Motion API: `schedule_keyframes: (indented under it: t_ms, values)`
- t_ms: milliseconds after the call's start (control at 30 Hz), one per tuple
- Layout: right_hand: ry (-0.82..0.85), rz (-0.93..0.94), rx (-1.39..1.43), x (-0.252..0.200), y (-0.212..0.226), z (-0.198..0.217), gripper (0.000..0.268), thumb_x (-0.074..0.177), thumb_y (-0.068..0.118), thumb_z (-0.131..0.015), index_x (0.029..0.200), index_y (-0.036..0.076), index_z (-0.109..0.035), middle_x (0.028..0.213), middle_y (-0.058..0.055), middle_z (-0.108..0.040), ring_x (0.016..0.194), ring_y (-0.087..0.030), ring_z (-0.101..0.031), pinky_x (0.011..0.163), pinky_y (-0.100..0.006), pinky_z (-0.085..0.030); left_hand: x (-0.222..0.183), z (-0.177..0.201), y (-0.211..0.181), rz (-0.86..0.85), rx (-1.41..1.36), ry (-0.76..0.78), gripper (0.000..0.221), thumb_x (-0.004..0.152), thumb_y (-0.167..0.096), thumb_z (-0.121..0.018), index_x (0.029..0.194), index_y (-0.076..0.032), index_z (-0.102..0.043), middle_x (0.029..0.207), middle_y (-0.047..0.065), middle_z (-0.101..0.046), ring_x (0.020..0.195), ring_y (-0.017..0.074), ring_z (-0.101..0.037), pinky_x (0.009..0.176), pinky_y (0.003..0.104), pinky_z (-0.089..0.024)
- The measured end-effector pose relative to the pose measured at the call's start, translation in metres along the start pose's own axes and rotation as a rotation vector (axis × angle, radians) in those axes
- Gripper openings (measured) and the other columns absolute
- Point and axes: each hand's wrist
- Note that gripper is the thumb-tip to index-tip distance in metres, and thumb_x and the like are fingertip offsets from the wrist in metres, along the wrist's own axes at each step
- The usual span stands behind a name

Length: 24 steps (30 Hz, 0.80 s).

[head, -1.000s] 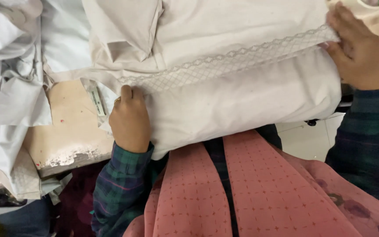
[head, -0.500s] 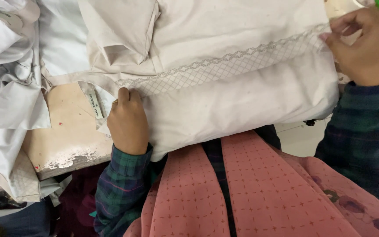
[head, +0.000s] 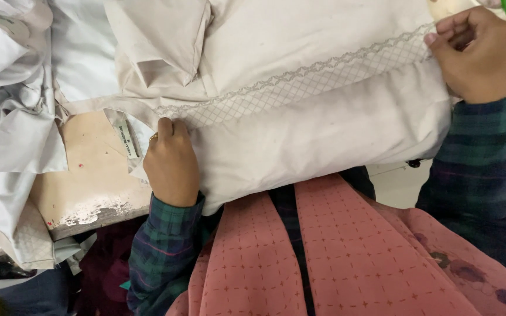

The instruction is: Inspecting a white garment for defects, trimming loose threads with a small tool, and folding it neatly on a work table.

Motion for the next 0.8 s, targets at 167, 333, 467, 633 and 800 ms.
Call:
schedule_keyframes:
  t_ms: [167,333,467,633,800]
  values:
    - [0.005,0.006,-0.082,-0.006,-0.002,0.001,0.016,0.125,0.002,-0.09,0.12,-0.009,-0.08,0.109,-0.019,-0.077,0.09,-0.025,-0.071,0.079,-0.037,-0.06,-0.001,0.001,-0.001,0.009,-0.012,0.013,0.021,0.08,0.003,-0.069,0.078,-0.015,-0.058,0.087,0.001,-0.054,0.055,0.0158,-0.054,0.038,0.027,-0.041]
    - [-0.005,0.042,-0.096,-0.007,0.0,-0.002,0.02,0.123,0.0,-0.095,0.116,-0.011,-0.079,0.108,-0.021,-0.076,0.089,-0.025,-0.07,0.078,-0.037,-0.061,-0.001,0.002,-0.003,0.014,0.037,-0.043,0.026,0.08,0.006,-0.069,0.076,-0.016,-0.057,0.086,0.0,-0.053,0.053,0.013,-0.05,0.038,0.025,-0.038]
    - [0.038,-0.07,-0.053,-0.006,0.0,-0.006,0.017,0.124,0.004,-0.087,0.119,-0.007,-0.075,0.105,-0.015,-0.071,0.087,-0.022,-0.064,0.077,-0.035,-0.056,0.004,0.014,-0.012,0.02,0.069,-0.065,0.018,0.096,-0.008,-0.063,0.085,-0.017,-0.052,0.087,0.001,-0.052,0.055,0.0129,-0.053,0.041,0.024,-0.04]
    - [0.092,-0.166,-0.003,-0.003,0.007,-0.004,0.014,0.124,0.001,-0.079,0.119,-0.005,-0.068,0.101,-0.013,-0.065,0.085,-0.021,-0.06,0.078,-0.036,-0.054,0.008,0.019,-0.018,0.055,0.185,-0.105,0.026,0.109,-0.017,-0.06,0.086,-0.021,-0.048,0.082,-0.004,-0.051,0.057,0.0091,-0.055,0.046,0.021,-0.042]
    - [0.104,-0.123,-0.073,-0.005,-0.001,-0.005,0.015,0.126,-0.001,-0.078,0.12,-0.009,-0.067,0.105,-0.017,-0.066,0.082,-0.024,-0.06,0.074,-0.038,-0.052,0.008,0.019,-0.011,0.037,0.142,-0.163,0.028,0.1,-0.006,-0.061,0.081,-0.021,-0.047,0.08,-0.005,-0.049,0.057,0.008,-0.052,0.046,0.022,-0.038]
Point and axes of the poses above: each hand's wrist, its own x-axis towards the middle knuckle, its own z-axis out of the back of the hand, y = z × x
